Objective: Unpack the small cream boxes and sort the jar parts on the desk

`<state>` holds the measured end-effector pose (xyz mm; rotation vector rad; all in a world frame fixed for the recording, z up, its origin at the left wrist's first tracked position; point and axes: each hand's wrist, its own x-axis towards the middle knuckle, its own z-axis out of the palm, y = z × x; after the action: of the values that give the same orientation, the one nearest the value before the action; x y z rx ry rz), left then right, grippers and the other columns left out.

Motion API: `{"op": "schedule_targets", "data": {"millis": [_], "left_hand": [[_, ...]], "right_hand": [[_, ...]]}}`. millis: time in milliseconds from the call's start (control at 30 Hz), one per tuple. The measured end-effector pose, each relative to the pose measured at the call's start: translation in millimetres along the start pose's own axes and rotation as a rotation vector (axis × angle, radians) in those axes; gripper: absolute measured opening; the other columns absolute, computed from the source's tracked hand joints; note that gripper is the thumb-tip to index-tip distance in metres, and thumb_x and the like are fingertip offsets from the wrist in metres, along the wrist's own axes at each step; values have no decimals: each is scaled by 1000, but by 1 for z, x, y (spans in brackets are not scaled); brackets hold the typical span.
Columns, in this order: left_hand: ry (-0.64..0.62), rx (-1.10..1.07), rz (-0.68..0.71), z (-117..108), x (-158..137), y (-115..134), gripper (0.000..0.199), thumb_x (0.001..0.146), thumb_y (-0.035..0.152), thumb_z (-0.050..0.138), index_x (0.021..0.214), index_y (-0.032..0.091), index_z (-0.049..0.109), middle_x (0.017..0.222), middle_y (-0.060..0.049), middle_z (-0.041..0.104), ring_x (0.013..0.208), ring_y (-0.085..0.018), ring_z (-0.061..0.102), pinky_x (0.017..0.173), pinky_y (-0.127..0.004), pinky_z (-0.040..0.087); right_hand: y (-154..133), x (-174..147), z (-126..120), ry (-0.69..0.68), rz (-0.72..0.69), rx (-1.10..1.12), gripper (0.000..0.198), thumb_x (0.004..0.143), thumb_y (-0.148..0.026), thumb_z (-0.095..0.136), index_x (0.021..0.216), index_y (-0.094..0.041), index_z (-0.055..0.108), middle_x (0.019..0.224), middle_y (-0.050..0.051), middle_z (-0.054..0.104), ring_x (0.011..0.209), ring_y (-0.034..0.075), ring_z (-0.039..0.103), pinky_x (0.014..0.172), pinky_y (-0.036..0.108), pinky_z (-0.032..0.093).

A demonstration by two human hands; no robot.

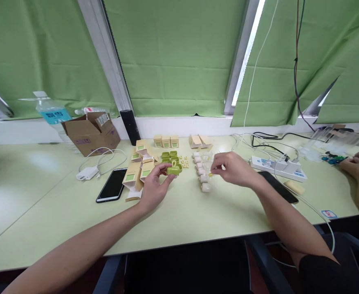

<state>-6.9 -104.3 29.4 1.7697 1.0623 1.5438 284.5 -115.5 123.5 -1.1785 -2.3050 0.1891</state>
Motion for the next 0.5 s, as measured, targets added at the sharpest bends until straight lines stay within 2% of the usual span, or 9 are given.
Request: {"op": "schedule_targets", "data": {"millis": [100, 200, 367, 500], "left_hand": [[-5, -7, -1, 1, -1, 2, 35, 89, 39, 75, 120, 23, 68, 121, -10, 68, 112, -24, 65, 98, -39, 53], [-4, -21, -11, 2, -2, 2, 35, 89, 39, 76, 119, 23, 68, 121, -10, 69, 111, -24, 65, 98, -39, 53], [-17, -52, -22, 1, -1, -2, 36, 88, 41, 76, 118, 22, 69, 116, -10, 68, 104, -23, 65, 94, -38, 54], [-32, -91, -80, 2, 0, -2, 39, 87, 44, 76, 117, 20, 67, 113, -9, 68, 97, -21, 66, 93, -39, 54]], "right_hand": [[8, -3, -21, -231, 157, -87, 25, 75, -4, 60, 61, -21, 71, 73, 3, 72, 64, 16, 62, 58, 28, 40], [10, -1, -17, -431, 265, -264, 25, 70, 1, 57, 61, -18, 71, 73, 5, 73, 66, 17, 63, 56, 26, 36], [10, 6, 7, -537, 263, -464, 26, 69, 3, 54, 73, -14, 74, 79, 11, 74, 66, 18, 63, 53, 26, 29], [12, 5, 7, -538, 273, -496, 26, 68, 2, 54, 73, -14, 74, 71, 9, 69, 58, 16, 56, 52, 28, 24]]}}
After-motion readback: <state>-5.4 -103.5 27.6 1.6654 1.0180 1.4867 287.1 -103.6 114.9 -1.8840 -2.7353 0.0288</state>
